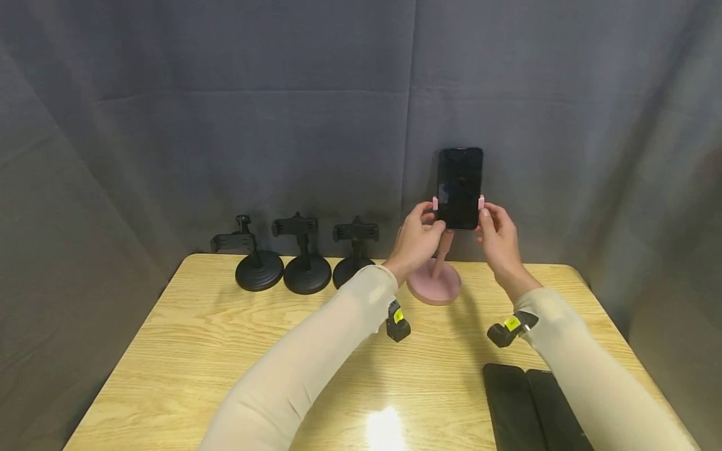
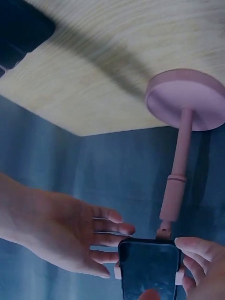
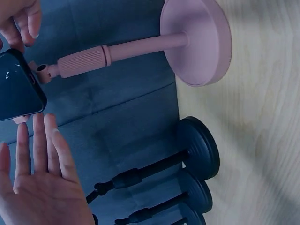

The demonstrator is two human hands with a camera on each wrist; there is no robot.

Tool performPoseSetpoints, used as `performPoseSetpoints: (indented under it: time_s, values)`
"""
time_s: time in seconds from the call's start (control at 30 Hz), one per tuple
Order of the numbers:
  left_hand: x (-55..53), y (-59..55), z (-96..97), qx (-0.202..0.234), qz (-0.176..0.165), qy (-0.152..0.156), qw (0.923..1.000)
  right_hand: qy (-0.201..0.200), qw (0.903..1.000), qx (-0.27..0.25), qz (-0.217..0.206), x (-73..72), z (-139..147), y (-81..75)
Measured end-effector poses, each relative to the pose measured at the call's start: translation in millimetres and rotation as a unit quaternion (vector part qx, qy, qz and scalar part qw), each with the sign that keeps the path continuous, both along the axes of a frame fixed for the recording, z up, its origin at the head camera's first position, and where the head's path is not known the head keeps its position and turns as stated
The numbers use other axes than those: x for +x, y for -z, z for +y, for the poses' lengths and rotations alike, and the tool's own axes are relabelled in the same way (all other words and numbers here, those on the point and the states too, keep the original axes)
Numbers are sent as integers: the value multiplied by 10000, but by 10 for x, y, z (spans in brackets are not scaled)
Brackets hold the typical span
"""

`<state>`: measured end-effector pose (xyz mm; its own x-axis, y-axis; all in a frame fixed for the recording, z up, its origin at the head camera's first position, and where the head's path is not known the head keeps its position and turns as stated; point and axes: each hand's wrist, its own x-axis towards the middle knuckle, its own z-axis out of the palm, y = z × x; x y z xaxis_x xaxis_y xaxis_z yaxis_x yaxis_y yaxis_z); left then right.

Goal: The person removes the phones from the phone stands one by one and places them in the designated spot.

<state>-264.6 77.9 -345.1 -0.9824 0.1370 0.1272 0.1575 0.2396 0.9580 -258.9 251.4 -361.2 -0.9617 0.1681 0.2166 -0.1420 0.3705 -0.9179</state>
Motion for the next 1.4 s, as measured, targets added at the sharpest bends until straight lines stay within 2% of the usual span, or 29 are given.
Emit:
performPoseSetpoints:
  time_s: [0.23, 0.4, 0.5, 0.63, 0.8, 0.93, 1.23, 1.4]
  values:
    - [-40, -103, 57, 436, -206, -17, 9988, -71, 9999, 68, 35, -26, -36, -74]
    - [-61, -125, 71, 715, -282, 368, 9964, -250, 9997, -48, 57, -67, -59, -92]
    - [-53, -129, 63, 729, -318, 615, 9949, -236, 9995, -209, 63, -73, -65, -89]
    - [-49, -116, 54, 611, -386, 779, 9943, -165, 9995, -235, 118, -65, -67, -66]
    - [-73, -88, 62, 732, -239, 956, 9924, -39, 9996, -154, 246, -72, -77, -51]
    - [-72, -67, 51, 792, -212, 908, 9925, 99, 9995, -133, 274, -90, -75, -37]
    - [-21, -66, 0, 1334, -391, 795, 9871, 266, 9954, -788, 472, -33, -117, -41]
    - [5, -78, -43, 1383, -230, 734, 9874, 187, 9954, -782, 512, 23, -139, -85]
